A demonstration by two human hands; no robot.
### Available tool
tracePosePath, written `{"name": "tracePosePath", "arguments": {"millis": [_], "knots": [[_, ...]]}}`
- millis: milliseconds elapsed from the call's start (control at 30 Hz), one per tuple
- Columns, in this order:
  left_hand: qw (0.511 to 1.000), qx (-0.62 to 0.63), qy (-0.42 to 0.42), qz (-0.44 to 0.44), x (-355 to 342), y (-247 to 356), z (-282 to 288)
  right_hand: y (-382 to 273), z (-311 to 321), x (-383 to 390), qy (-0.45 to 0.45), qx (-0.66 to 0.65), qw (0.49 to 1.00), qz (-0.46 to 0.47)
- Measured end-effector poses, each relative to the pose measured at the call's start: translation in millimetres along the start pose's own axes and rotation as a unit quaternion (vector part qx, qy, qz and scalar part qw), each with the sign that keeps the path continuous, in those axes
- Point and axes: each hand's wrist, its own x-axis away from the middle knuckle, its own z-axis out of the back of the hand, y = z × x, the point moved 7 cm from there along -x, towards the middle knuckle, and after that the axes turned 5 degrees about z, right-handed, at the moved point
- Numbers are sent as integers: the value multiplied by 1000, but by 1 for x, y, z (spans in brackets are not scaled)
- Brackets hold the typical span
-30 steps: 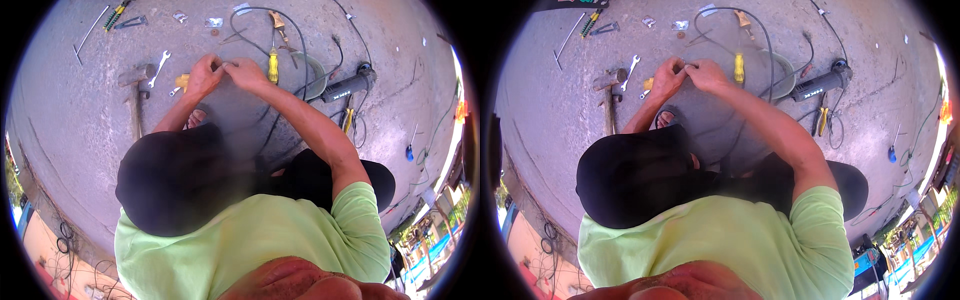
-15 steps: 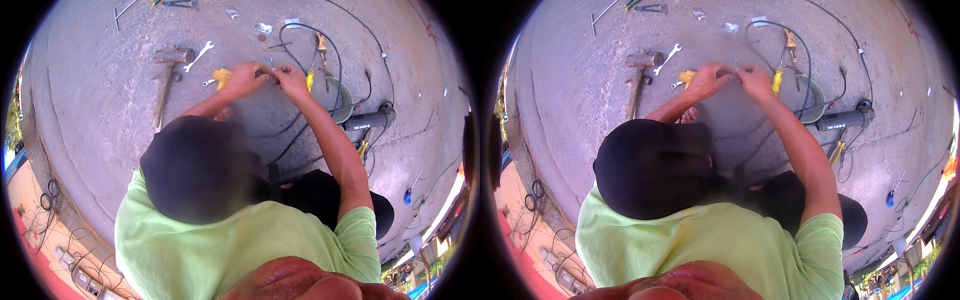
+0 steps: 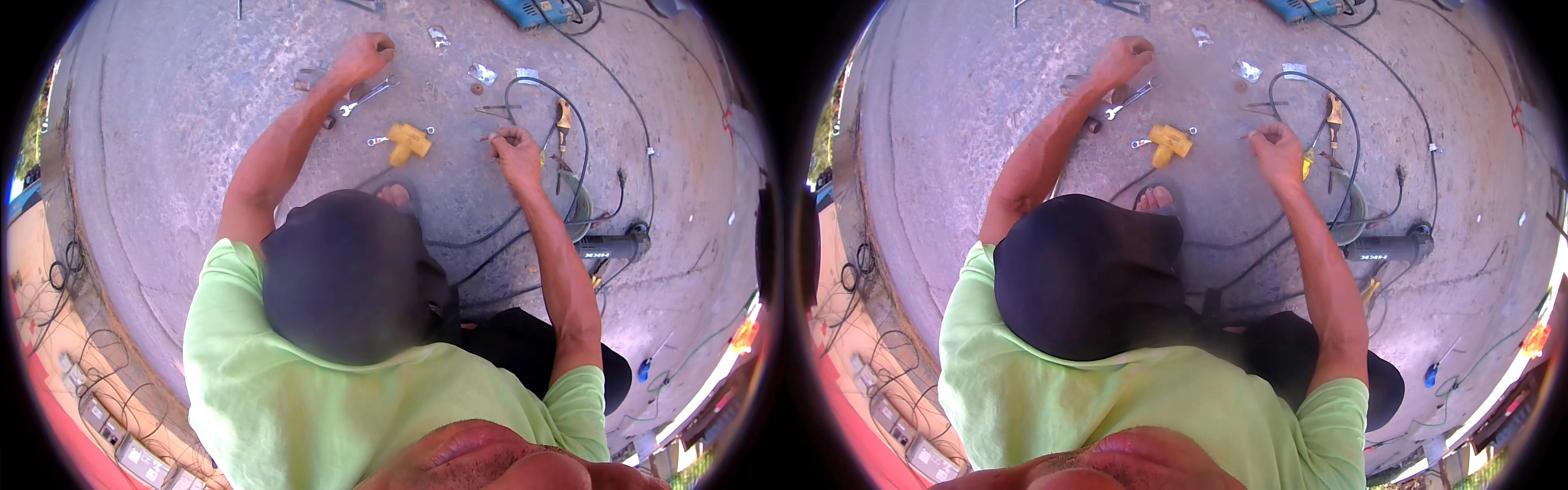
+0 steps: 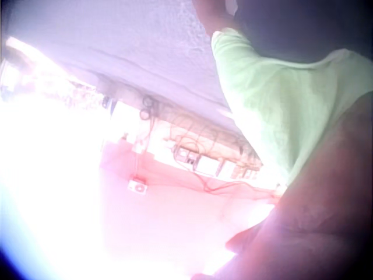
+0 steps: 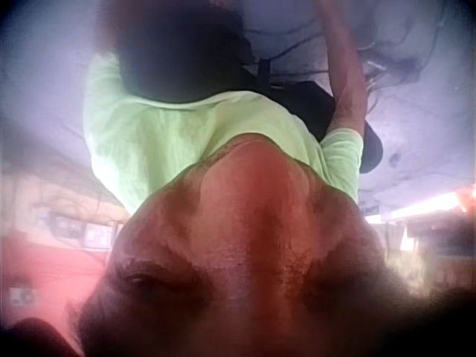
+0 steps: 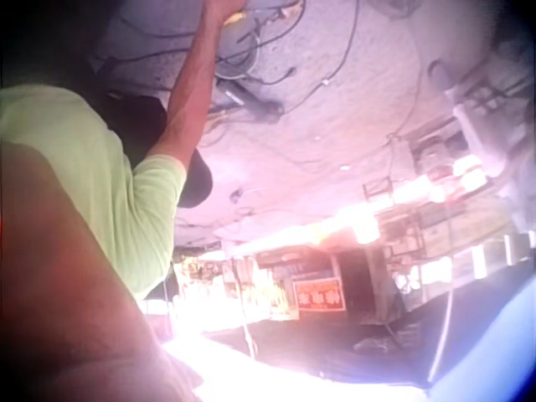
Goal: The person cleans a metal component using a cloth and applies a substance from a container with a small applicator.
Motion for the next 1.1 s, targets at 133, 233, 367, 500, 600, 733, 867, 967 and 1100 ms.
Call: {"name": "tracePosePath", "arguments": {"millis": [133, 233, 367, 500, 600, 733, 867, 967, 1100], "knots": [[969, -167, 152, -97, -68, -67, 34, -11, -6, -4, -10, -33, 999, 4], [968, -76, 187, -152, -113, -86, 44, -13, 0, -4, -11, -22, 1000, -9], [952, -163, 173, -192, -138, -77, 40, -6, 7, 2, -29, -15, 999, -35], [962, -140, 118, -200, -135, -71, 53, -9, 17, -2, -56, 43, 996, -52], [966, -153, 94, -186, -138, -66, 59, -18, 19, -13, -49, 60, 996, -49], [967, -105, 72, -223, -138, -50, 70, -19, 10, -32, -59, 115, 992, -14], [975, -60, 99, -191, -93, 19, 99, -19, -11, -39, -140, 291, 946, 36], [994, 22, 48, -95, -48, 61, 100, -26, -30, -36, -228, 343, 910, 43], [973, 210, -81, 46, -13, 52, 41, -18, -32, -39, -240, 416, 874, 77]]}}
